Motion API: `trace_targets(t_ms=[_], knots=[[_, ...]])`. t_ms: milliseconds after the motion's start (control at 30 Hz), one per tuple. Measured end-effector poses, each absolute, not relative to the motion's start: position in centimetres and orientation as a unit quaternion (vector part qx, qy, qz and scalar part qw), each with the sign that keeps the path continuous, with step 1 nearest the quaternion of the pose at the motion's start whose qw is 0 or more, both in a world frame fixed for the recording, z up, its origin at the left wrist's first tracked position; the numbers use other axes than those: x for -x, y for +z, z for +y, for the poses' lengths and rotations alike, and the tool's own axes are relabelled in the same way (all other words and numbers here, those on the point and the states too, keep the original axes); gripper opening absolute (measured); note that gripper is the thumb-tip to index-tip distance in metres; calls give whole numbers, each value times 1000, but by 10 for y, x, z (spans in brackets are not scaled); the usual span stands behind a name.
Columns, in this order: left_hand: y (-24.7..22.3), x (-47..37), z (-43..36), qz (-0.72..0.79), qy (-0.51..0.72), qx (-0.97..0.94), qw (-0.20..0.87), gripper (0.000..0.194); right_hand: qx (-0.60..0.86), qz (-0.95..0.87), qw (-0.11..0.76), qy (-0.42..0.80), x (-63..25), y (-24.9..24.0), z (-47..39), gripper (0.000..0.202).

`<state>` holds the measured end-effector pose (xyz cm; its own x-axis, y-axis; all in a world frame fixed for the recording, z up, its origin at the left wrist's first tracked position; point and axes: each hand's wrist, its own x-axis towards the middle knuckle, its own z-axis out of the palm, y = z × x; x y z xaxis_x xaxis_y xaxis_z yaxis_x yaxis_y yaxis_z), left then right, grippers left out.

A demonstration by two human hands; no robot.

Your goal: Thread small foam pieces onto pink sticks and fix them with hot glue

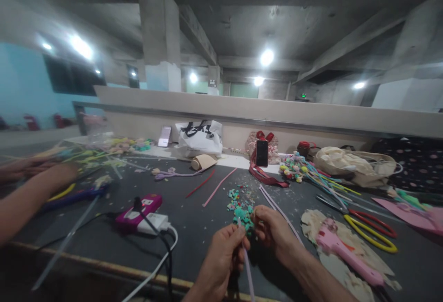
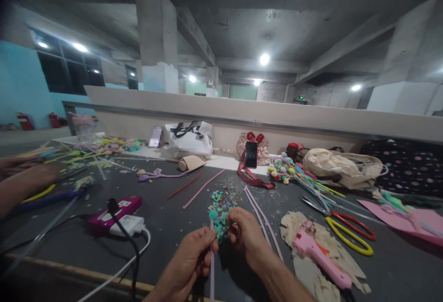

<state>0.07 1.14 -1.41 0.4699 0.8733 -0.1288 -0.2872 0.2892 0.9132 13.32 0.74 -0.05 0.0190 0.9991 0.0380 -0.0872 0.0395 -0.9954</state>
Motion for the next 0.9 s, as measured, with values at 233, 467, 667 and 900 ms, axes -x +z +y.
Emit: trace_targets(t_ms=[233, 467, 667, 900], knots=[[-13, 3, 11, 318, 395, -417, 755, 30, 522, -525, 532, 410, -146, -3, 12, 16], [-12, 2, 12, 324, 389, -422, 752, 31, 504, -590, 474, 417, -141, -5, 10, 17], [-15, 2, 12, 328, 377, -442, 746, 34, 483, -566, 476, 468, -142, 1, 5, 17], [-17, 1, 13, 316, 371, -442, 753, 34, 477, -577, 471, 467, -140, 2, 4, 17]])
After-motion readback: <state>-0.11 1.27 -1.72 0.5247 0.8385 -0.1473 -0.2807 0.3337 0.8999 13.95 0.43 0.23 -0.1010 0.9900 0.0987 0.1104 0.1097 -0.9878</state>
